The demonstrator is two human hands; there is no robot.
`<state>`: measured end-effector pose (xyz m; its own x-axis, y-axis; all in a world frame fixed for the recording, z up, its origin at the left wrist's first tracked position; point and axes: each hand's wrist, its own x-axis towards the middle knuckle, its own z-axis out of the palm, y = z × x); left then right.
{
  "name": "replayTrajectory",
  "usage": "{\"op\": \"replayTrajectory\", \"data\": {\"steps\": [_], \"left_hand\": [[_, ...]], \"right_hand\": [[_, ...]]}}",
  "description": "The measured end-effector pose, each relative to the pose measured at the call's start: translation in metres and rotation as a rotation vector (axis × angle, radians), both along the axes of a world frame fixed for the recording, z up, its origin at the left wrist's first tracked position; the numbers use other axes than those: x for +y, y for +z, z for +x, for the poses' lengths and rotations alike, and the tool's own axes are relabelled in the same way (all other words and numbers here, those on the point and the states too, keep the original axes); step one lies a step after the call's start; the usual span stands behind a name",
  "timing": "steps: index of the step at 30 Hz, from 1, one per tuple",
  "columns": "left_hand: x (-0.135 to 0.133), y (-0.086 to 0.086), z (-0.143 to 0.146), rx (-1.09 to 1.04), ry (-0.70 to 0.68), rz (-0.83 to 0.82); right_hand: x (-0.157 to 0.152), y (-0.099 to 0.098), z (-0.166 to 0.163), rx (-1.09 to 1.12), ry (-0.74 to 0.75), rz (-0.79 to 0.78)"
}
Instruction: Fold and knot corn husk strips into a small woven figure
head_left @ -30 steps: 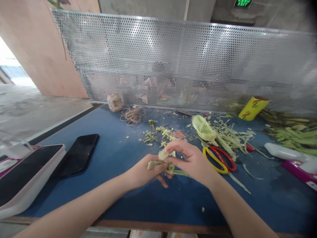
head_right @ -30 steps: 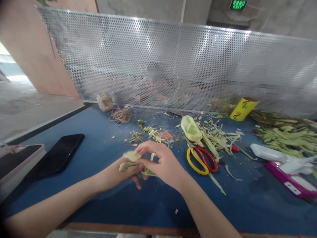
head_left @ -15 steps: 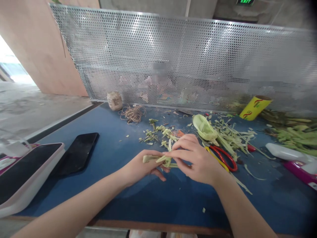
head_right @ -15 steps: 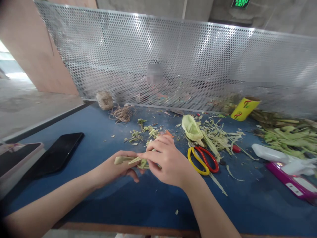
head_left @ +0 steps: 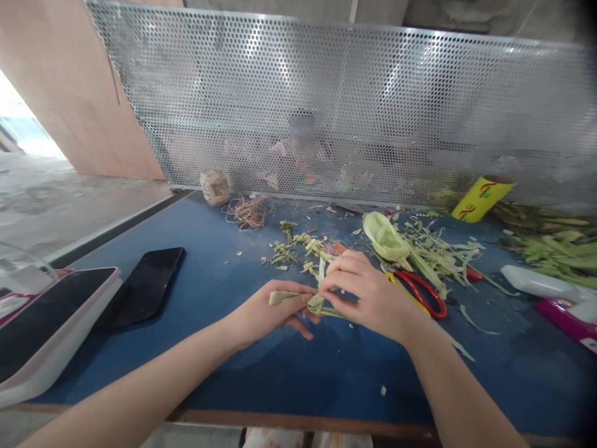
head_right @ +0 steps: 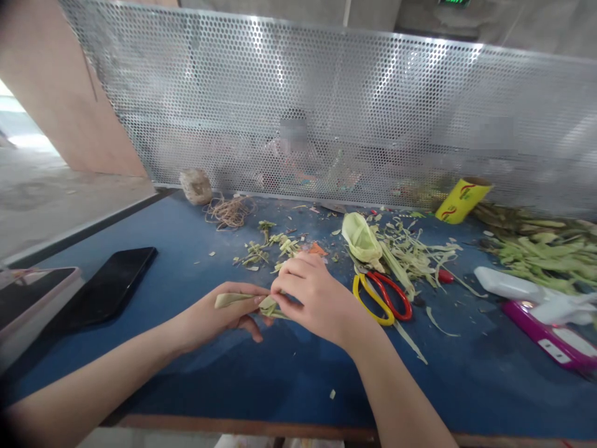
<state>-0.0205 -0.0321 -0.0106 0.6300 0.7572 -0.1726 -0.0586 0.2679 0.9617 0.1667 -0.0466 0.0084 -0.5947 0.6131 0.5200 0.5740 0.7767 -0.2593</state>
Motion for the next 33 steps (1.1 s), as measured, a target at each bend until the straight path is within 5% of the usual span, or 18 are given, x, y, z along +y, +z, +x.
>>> {"op": "replayTrajectory", "data": {"steps": [20,33], "left_hand": [[0.0,-0.001,0.001,0.093,0.023,0.033],[0.0,0.004,-0.003,0.207,-0.136,0.177]], "right_hand": [[-0.004,0.001,0.001,-0.125,0.066,-0.127],[-0.002,0.005,0.0,-0.063,0.101,-0.243]]}}
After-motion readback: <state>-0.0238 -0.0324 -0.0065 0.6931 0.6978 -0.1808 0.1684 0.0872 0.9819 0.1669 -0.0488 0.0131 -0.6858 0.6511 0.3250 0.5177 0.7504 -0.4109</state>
